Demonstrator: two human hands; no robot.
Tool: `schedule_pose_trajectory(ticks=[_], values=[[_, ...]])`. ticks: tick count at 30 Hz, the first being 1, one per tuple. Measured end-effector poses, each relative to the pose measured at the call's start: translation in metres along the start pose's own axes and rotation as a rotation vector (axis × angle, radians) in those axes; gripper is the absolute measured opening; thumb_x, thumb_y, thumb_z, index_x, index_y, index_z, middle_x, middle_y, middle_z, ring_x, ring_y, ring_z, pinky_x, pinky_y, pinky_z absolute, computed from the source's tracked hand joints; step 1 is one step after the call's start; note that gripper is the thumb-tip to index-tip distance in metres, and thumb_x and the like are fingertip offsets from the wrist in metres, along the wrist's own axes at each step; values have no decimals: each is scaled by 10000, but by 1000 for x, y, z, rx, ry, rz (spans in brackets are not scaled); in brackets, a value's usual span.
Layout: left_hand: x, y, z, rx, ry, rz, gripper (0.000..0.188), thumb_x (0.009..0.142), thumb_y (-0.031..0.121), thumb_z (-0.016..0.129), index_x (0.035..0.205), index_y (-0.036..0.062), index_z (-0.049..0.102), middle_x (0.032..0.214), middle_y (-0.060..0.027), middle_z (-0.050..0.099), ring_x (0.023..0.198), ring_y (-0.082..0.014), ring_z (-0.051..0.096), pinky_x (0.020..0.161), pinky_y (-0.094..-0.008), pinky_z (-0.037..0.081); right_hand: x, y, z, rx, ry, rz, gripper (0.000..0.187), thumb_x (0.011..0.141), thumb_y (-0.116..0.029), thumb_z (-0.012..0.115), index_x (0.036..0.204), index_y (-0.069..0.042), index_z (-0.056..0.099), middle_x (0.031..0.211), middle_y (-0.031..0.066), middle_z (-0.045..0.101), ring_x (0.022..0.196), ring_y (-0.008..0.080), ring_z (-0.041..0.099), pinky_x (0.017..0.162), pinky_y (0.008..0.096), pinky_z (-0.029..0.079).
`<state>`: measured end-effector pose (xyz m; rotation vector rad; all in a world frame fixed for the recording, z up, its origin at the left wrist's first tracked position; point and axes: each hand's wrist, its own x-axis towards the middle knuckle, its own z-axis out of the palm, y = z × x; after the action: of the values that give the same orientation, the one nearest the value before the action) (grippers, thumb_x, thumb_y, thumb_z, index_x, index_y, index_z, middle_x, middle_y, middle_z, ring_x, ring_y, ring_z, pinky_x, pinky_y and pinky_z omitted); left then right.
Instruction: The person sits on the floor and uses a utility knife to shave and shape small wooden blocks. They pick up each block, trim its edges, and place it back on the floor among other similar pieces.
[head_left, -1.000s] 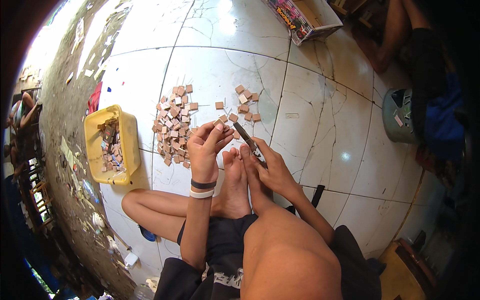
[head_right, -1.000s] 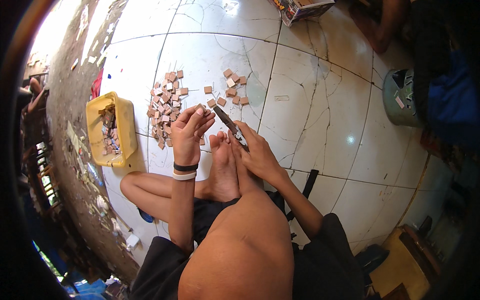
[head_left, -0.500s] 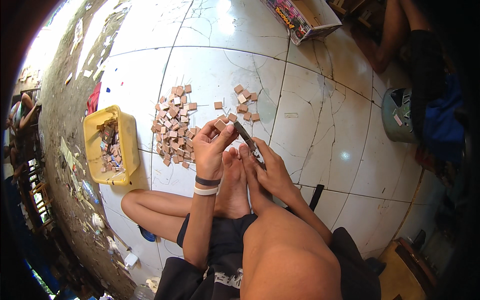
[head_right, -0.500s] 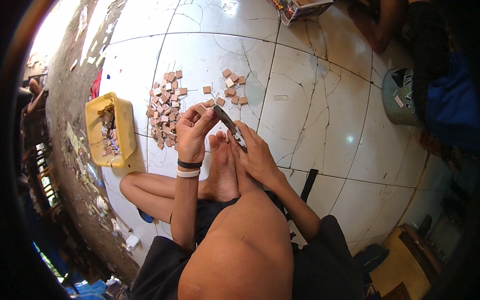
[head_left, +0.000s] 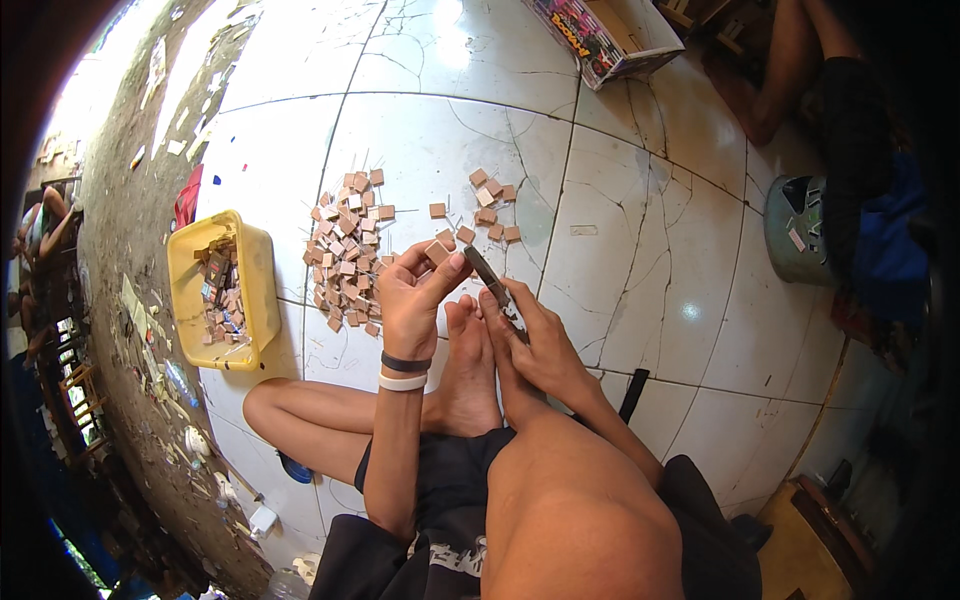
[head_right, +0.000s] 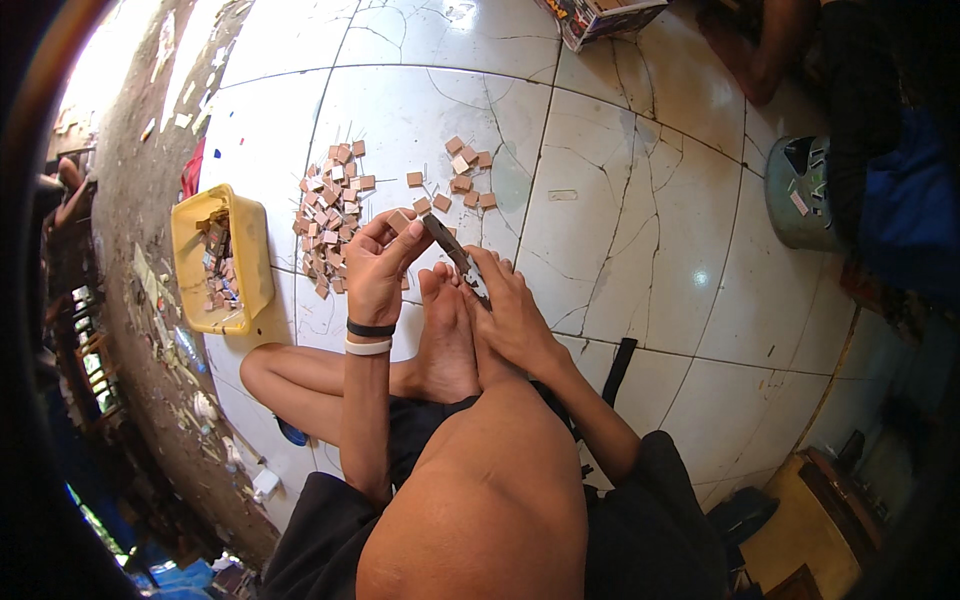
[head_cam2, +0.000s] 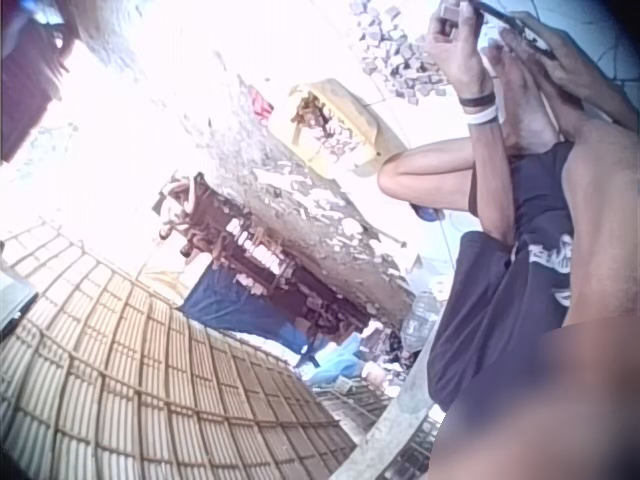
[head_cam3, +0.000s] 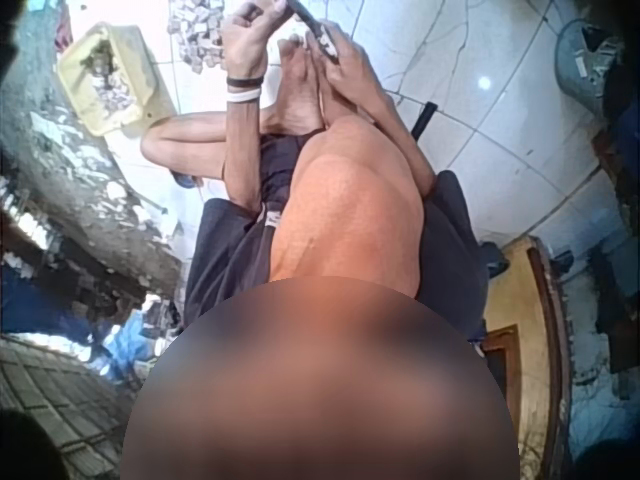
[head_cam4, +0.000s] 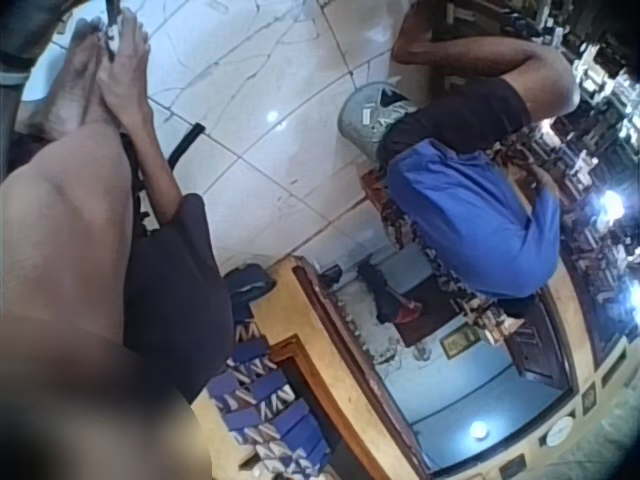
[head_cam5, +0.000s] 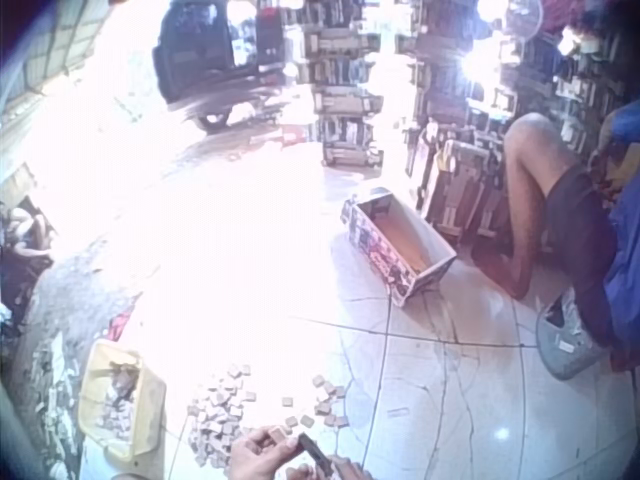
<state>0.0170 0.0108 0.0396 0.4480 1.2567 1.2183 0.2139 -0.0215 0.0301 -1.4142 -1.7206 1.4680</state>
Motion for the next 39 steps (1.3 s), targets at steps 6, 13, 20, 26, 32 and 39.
schedule_pose_trajectory(ticks=[6,13,20,26,32,39], values=[[-2,0,5,-52,-11,53,281,968,15,765,1204,-81,647,1109,-151,728,987,-209,755,919,-331,648,0,-3,-1,-30,14,-6,401,1056,-110,591,1435,-51,478,1155,305,700,1052,476,732,845,503,611],[2,9,-1,5,-92,19,235,974,11,755,1184,-52,671,1107,-146,731,994,-218,757,927,-337,644,-4,-10,-6,29,1,59,547,1021,-138,634,1527,-63,442,1307,270,627,1171,497,619,987,536,510],[-2,10,-3,-22,-69,37,244,973,15,759,1187,-60,668,1105,-143,727,1005,-227,759,932,-346,644,0,-11,-2,32,16,-19,527,1025,-120,630,1518,-70,450,1273,278,658,1163,475,652,971,523,517],[-2,10,-3,-33,-50,58,245,975,31,764,1177,-66,666,1093,-133,724,993,-216,756,927,-342,645,3,-13,-3,-2,4,-45,428,1071,-138,596,1472,-58,469,1238,273,700,1153,458,707,925,486,571],[0,5,1,-54,-50,105,198,987,62,763,1114,-51,661,1071,-115,720,948,-188,744,907,-329,644,2,-17,-3,16,1,-43,423,1082,-164,589,1472,-60,464,1209,279,704,1143,458,714,926,486,565],[1,14,5,-33,-94,18,235,998,85,756,1158,-37,634,1133,-152,722,1053,-226,741,979,-353,624,0,-19,-5,8,-4,-4,411,1089,-172,577,1469,-62,467,1177,280,712,1141,448,718,917,473,563]])
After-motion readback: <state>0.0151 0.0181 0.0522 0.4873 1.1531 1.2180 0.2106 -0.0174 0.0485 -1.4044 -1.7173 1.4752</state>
